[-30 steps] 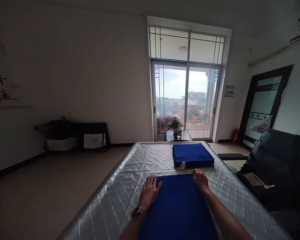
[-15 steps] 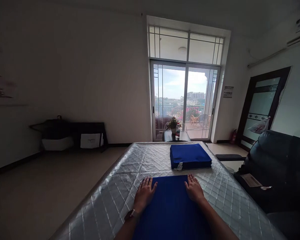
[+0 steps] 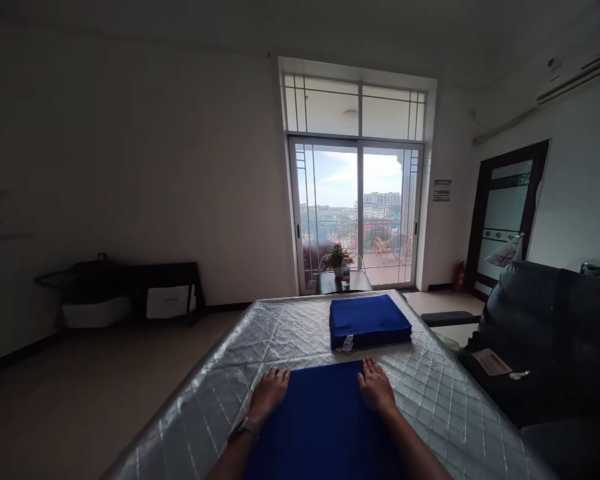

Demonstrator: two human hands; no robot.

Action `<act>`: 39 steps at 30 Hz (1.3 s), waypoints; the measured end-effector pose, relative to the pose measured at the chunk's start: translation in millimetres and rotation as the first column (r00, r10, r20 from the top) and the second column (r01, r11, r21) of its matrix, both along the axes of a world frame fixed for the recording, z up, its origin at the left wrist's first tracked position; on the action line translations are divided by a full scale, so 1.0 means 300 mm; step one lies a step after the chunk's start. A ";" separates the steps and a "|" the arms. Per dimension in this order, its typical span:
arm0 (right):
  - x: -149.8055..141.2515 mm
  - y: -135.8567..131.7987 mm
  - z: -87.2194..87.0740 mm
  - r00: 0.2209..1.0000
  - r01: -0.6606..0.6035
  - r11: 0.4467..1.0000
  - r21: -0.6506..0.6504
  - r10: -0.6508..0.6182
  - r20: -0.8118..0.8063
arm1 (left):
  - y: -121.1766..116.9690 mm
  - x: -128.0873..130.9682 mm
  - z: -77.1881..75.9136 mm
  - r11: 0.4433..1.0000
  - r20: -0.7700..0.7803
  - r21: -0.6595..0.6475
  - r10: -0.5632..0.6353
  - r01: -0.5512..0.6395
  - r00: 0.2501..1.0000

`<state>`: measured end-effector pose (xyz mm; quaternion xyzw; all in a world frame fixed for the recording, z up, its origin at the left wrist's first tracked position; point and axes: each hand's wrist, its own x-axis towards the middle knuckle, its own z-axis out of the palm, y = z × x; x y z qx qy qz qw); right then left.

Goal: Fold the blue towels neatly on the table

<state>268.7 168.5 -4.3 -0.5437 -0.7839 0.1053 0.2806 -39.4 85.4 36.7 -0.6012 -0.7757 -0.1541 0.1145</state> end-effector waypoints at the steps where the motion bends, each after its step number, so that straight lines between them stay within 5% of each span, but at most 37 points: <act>1: 0.003 0.007 0.006 1.000 0.010 1.000 -0.003 -0.010 -0.011 | 0.002 -0.008 0.018 1.000 0.014 -0.012 0.009 -0.009 1.000; 11: 0.049 0.135 0.077 0.963 0.203 0.978 -0.053 -0.210 -0.171 | 0.023 -0.081 0.077 0.997 0.143 -0.071 0.012 -0.002 0.990; 17: 0.004 0.103 0.067 0.912 0.267 0.962 -0.053 -0.270 -0.308 | 0.016 -0.074 0.086 0.999 0.232 -0.047 0.000 0.012 0.973; 22: 0.010 0.058 0.081 0.844 0.193 0.980 -0.046 -0.190 -0.501 | -0.038 -0.072 0.113 0.999 0.314 0.017 -0.050 0.048 0.948; 31: 0.154 -0.091 0.219 0.685 -0.083 0.988 0.129 0.150 -0.713 | -0.219 -0.129 0.282 0.958 0.485 0.182 -0.284 0.222 0.827; 39: 0.310 -0.409 0.425 0.631 -0.100 0.947 0.304 0.297 -0.717 | -0.558 -0.117 0.494 0.872 0.646 0.302 -0.484 0.385 0.590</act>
